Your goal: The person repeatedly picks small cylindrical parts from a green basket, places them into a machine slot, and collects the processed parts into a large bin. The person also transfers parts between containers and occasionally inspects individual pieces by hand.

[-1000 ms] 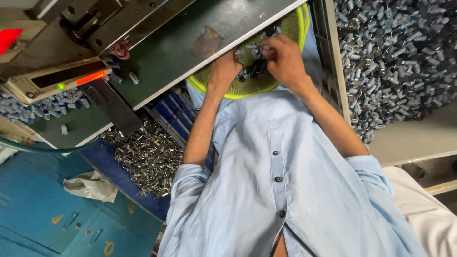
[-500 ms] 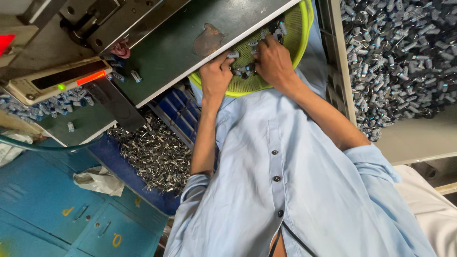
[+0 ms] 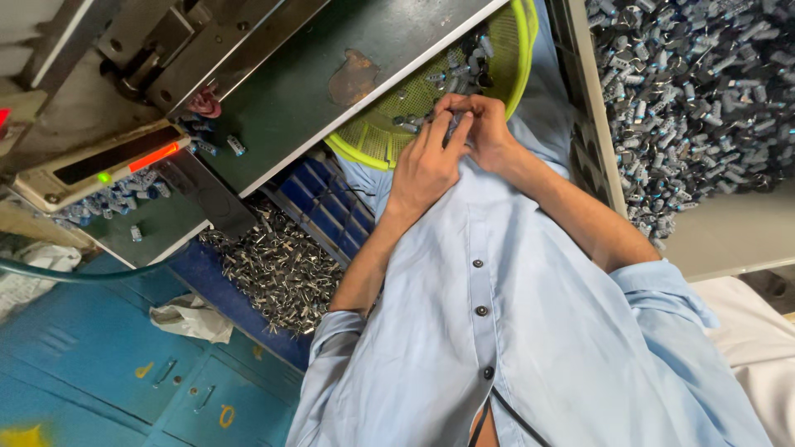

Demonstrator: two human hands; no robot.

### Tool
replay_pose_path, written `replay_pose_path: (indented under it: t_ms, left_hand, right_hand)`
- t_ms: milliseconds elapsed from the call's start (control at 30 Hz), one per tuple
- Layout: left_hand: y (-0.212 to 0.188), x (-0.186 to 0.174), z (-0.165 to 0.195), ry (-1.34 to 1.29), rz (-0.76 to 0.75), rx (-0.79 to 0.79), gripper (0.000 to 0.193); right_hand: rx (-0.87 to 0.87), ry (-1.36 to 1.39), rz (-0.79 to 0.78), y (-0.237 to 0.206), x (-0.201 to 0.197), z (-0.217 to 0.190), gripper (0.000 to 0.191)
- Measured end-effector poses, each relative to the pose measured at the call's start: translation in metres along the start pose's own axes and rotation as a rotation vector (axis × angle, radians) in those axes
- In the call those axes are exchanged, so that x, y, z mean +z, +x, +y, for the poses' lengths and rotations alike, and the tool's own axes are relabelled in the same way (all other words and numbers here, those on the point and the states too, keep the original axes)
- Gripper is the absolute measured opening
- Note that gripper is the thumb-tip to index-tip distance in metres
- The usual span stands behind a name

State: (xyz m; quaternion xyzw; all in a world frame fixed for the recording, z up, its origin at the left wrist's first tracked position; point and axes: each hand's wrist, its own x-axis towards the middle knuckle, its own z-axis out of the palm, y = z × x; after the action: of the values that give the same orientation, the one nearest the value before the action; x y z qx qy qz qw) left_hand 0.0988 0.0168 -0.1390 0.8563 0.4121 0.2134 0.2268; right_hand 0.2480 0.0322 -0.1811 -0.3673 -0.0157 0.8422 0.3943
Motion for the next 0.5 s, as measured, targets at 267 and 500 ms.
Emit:
replay_pose_path:
  t_ms: [267,500]
  left_hand:
    - [0.022,-0.004,-0.02,-0.059,0.064,-0.16,0.044]
    - [0.084,0.031,-0.04,0.224,-0.414,-0.103,0.076]
  right_hand:
    - [-0.029,0.153,0.045,-0.029,-0.023,-0.02,0.026]
    - [-0.181,0.201,0.178,-0.066,-0.056,-0.041,0.024]
